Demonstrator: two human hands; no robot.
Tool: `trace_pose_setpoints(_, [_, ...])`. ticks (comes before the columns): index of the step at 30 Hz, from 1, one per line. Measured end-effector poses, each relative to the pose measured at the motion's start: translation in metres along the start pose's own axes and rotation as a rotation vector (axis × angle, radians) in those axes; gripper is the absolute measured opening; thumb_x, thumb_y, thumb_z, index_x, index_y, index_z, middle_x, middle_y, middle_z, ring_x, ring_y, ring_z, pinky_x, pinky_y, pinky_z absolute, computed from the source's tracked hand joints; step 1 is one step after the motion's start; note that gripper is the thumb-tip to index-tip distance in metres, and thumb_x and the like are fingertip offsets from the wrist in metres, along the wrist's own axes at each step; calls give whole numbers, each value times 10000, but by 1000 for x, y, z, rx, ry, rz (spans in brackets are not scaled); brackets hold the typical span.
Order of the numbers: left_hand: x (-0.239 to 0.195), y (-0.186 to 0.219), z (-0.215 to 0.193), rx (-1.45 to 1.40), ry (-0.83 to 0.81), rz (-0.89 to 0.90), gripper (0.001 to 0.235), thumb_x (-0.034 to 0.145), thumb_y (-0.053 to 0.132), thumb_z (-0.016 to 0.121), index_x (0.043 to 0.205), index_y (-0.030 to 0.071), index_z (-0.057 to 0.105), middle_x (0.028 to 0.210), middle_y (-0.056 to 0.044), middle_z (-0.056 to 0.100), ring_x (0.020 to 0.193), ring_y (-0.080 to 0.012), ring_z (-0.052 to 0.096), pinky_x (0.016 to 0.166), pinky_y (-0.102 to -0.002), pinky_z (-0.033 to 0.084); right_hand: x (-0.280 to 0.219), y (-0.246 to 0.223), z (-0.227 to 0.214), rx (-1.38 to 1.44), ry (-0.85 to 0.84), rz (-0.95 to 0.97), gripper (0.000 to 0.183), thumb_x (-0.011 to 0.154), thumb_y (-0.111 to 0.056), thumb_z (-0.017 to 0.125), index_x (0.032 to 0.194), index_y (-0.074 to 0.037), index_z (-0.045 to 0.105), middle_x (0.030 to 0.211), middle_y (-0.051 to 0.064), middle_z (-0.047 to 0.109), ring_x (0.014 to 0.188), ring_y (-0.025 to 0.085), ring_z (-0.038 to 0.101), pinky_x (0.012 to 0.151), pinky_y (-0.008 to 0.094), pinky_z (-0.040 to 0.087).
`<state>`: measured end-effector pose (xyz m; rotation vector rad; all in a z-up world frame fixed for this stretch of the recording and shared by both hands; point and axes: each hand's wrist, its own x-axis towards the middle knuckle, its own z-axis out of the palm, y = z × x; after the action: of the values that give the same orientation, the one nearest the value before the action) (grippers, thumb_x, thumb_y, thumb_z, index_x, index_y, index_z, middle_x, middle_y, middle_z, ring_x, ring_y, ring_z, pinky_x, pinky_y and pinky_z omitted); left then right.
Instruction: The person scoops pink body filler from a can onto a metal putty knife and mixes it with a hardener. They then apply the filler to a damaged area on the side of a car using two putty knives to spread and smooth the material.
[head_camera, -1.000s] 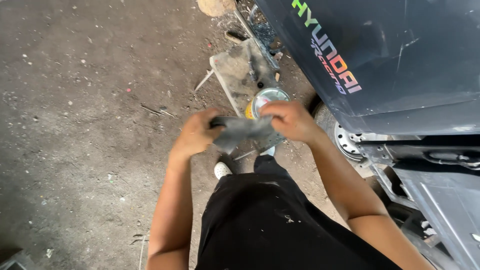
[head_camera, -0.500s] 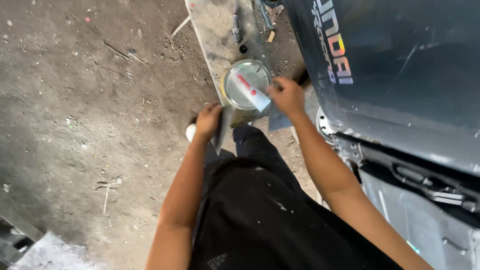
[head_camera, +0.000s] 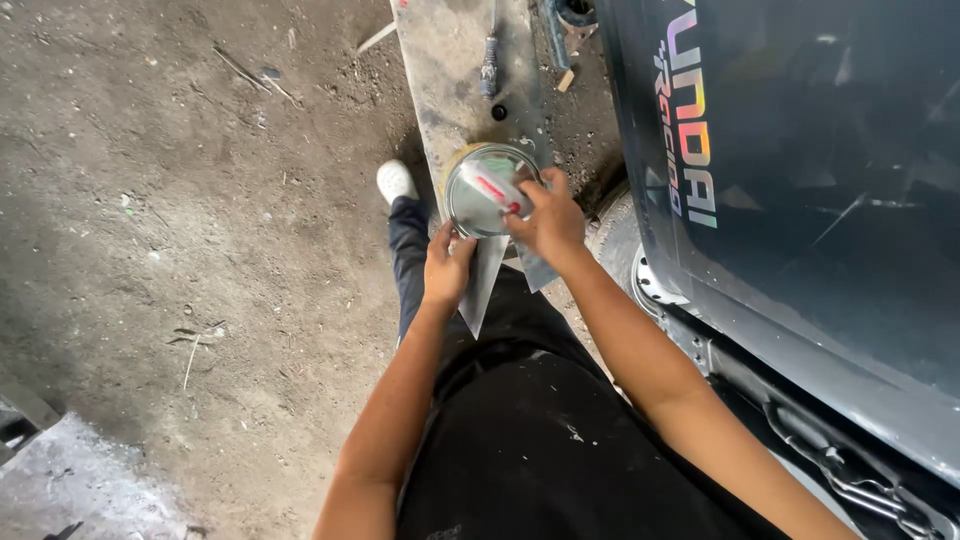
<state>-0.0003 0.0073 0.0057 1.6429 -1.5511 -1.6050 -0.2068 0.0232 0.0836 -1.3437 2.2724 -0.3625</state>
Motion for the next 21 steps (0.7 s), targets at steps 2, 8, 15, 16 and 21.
trace_pose_setpoints(2, [-6,27,-8,-39,-26,-93,651,886,317,684,1399,-64,558,1199,-174,664,1132,-269,622,997,-352,459,5,6,2,14,-15,20,568,675,-371,912,1172,-171,725,1354,145,518,1079,362,656,831,462,558])
trace_pose_setpoints(8, [-5,68,-31,-126,-59,-107,605,894,257,691,1404,-28,536,1207,-157,656,1033,-250,655,899,-320,518,30,55,20,300,-13,20,604,657,-324,937,1173,-86,735,1230,129,576,1081,287,644,877,373,564])
trace_pose_setpoints(15, [79,116,-68,33,-80,191,517,900,175,739,1350,-32,592,1282,-177,604,1114,-263,635,852,-344,561,55,43,6,983,-130,291,631,673,-243,908,1216,-15,680,1113,49,671,836,100,657,720,245,553])
trace_pose_setpoints(16, [99,110,-71,34,-83,183,517,900,175,739,1350,-32,592,1282,-177,604,1114,-263,635,852,-344,561,72,32,-5,983,-134,299,631,673,-243,908,1216,-15,680,1113,49,671,836,100,657,720,245,553])
trace_pose_setpoints(21, [215,89,-78,-406,-270,-176,485,953,256,645,1374,15,624,1226,-102,717,1151,-217,659,1008,-314,511,190,17,-17,475,-44,14,612,723,-274,947,1204,32,721,1077,159,756,942,217,722,836,345,559])
